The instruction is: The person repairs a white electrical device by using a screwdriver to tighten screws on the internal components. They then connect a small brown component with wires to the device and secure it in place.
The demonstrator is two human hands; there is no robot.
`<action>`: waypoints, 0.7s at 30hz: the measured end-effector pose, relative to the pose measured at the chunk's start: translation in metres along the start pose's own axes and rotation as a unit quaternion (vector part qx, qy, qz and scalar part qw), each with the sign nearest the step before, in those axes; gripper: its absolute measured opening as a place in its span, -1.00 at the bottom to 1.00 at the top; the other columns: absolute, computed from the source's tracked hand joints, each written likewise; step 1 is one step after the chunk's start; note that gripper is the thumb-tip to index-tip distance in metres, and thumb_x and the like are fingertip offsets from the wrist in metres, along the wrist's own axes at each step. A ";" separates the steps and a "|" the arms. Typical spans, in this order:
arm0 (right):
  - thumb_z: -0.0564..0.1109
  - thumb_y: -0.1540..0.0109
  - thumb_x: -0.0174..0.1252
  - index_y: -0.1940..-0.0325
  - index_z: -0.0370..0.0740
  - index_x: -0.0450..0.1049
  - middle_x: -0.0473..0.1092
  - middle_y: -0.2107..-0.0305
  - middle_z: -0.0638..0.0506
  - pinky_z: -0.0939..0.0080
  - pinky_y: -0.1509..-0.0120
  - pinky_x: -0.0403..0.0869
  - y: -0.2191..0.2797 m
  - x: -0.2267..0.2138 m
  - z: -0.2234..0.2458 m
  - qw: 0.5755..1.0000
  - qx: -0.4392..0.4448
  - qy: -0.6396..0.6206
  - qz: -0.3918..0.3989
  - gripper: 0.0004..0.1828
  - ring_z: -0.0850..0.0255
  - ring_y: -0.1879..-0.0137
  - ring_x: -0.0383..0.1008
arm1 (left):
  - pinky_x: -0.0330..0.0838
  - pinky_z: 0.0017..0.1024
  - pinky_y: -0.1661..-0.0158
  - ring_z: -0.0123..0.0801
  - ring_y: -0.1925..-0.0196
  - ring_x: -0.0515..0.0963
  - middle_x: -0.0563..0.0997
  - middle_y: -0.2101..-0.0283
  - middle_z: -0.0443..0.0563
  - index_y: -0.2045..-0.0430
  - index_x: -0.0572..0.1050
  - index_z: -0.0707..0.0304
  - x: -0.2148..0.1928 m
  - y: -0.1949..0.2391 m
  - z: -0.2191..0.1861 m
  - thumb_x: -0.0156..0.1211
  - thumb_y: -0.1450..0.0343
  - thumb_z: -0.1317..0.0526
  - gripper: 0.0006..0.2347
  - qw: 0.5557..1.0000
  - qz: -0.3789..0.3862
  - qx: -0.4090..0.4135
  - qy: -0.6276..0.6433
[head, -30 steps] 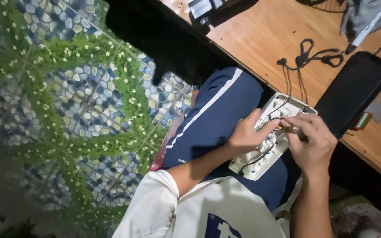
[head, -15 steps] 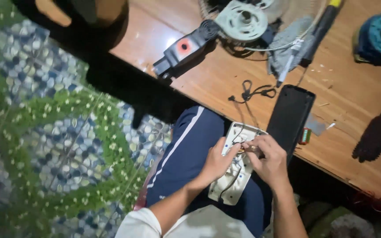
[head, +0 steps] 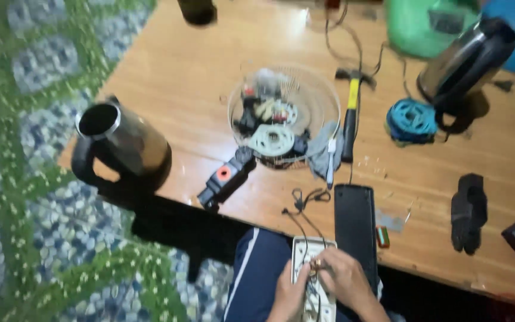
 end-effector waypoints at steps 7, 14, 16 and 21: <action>-0.24 -0.13 0.10 0.37 -0.03 0.41 0.39 0.44 0.13 0.26 0.21 0.30 0.003 0.025 -0.041 0.992 0.101 0.029 0.068 -0.90 0.25 0.37 0.32 | 0.10 -0.47 -0.42 -0.30 -0.52 0.23 0.26 -0.47 0.01 -0.39 0.24 0.09 -0.002 -0.020 0.004 0.14 -0.36 -0.35 -0.24 0.999 -0.019 -0.044 -0.016; -0.12 -0.11 0.11 0.34 0.03 0.51 0.45 0.46 0.11 0.25 0.18 0.41 -0.002 0.011 -0.033 0.997 0.066 0.017 0.023 -0.91 0.18 0.33 0.50 | 0.45 -0.61 -0.03 -0.51 -0.01 0.69 0.77 0.09 -0.22 0.11 0.63 -0.20 -0.007 -0.001 -0.029 0.16 -0.36 -0.14 -0.70 0.996 -0.042 0.071 0.038; -0.24 0.01 0.12 0.34 0.04 0.46 0.44 0.50 0.11 0.25 0.22 0.40 0.006 0.015 -0.035 1.000 0.002 0.014 0.008 -0.78 0.16 0.38 0.46 | 0.43 -0.61 -0.09 -0.61 -0.08 0.67 0.75 0.02 -0.22 0.05 0.60 -0.12 -0.012 0.018 -0.041 0.14 -0.40 -0.09 -0.69 0.995 -0.006 0.085 0.055; -0.18 -0.13 0.19 0.26 -0.03 0.54 0.47 0.44 0.07 0.16 0.14 0.44 0.010 0.017 -0.032 0.995 -0.068 0.070 -0.024 -0.88 0.08 0.29 0.51 | 0.40 -0.42 -0.12 -0.31 -0.13 0.65 0.70 -0.02 -0.03 0.07 0.55 0.05 -0.019 0.038 -0.065 0.03 -0.46 -0.06 -0.68 0.979 -0.009 0.199 0.041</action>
Point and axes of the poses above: each hand's wrist, its own y-axis away from the middle knuckle, its own x-axis out of the palm, z = x × y, the point moved 7 cm from there along -y, towards the middle knuckle
